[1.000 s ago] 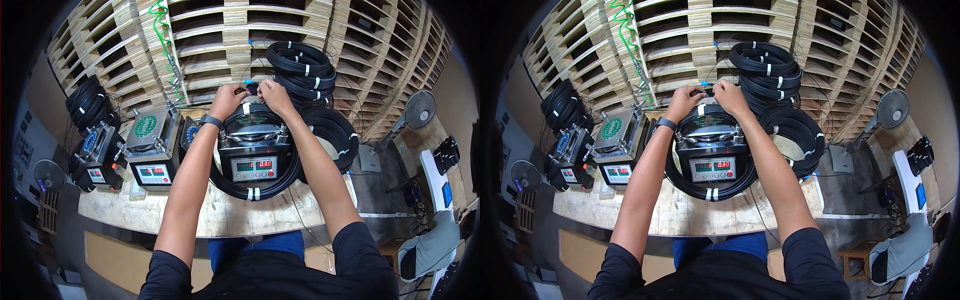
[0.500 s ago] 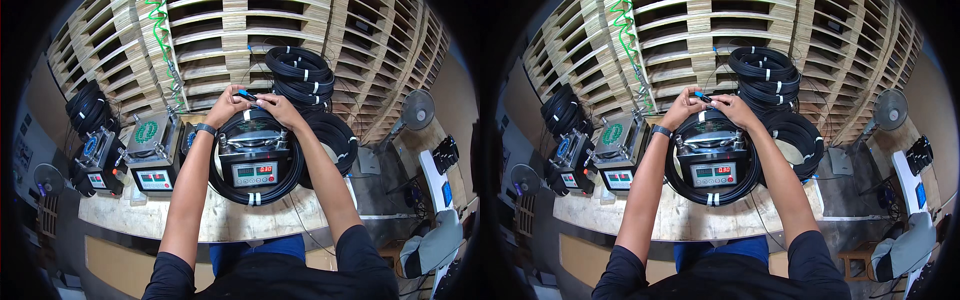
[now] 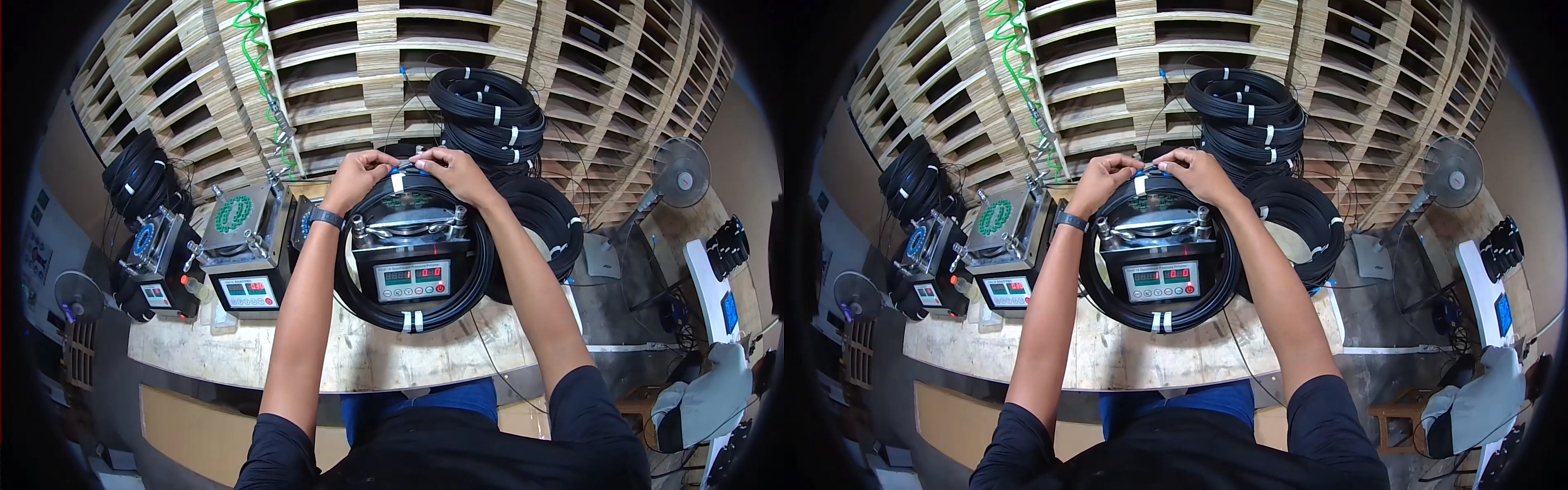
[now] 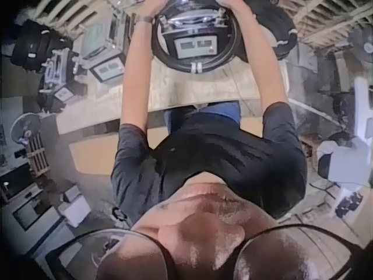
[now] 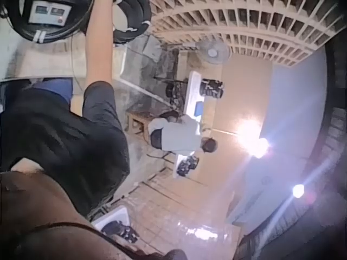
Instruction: The recorder prepares a fiber optic polishing fixture by inserting connectors and then cleans the polishing machine surface with an air duster.
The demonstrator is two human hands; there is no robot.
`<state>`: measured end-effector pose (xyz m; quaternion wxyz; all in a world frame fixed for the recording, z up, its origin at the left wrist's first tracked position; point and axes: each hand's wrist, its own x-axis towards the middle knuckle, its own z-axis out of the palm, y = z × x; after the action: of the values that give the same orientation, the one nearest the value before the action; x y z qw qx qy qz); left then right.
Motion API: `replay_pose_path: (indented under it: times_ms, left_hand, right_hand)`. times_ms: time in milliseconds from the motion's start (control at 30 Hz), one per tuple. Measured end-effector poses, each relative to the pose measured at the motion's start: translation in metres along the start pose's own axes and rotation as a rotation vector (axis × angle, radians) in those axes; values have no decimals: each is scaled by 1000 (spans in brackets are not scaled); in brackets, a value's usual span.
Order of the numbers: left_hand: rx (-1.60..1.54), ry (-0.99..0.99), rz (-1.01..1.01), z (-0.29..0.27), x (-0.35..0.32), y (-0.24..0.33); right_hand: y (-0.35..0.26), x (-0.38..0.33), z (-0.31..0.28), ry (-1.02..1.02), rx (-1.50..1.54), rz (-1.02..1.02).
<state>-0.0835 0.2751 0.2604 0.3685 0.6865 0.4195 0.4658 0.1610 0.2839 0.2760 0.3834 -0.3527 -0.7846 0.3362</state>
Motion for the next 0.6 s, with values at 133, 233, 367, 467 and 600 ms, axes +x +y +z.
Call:
replay_pose_path:
  times_ms: [133, 233, 367, 467, 600]
  left_hand:
    - [142, 26, 83, -1, -15, 4]
    - [246, 19, 154, -2, -33, 11]
    - [483, -14, 337, 3, -49, 17]
    - [672, 21, 365, 17, -63, 35]
    - [793, 136, 346, 24, -67, 27]
  right_hand:
    - [-8, -7, -1, -12, -117, -49]
    - [-9, -12, 7, 26, -259, -192]
    - [-5, -26, 18, 168, -574, -400]
    - [-3, -32, 15, 136, -581, -351]
    - [-18, -43, 18, 90, -567, -316]
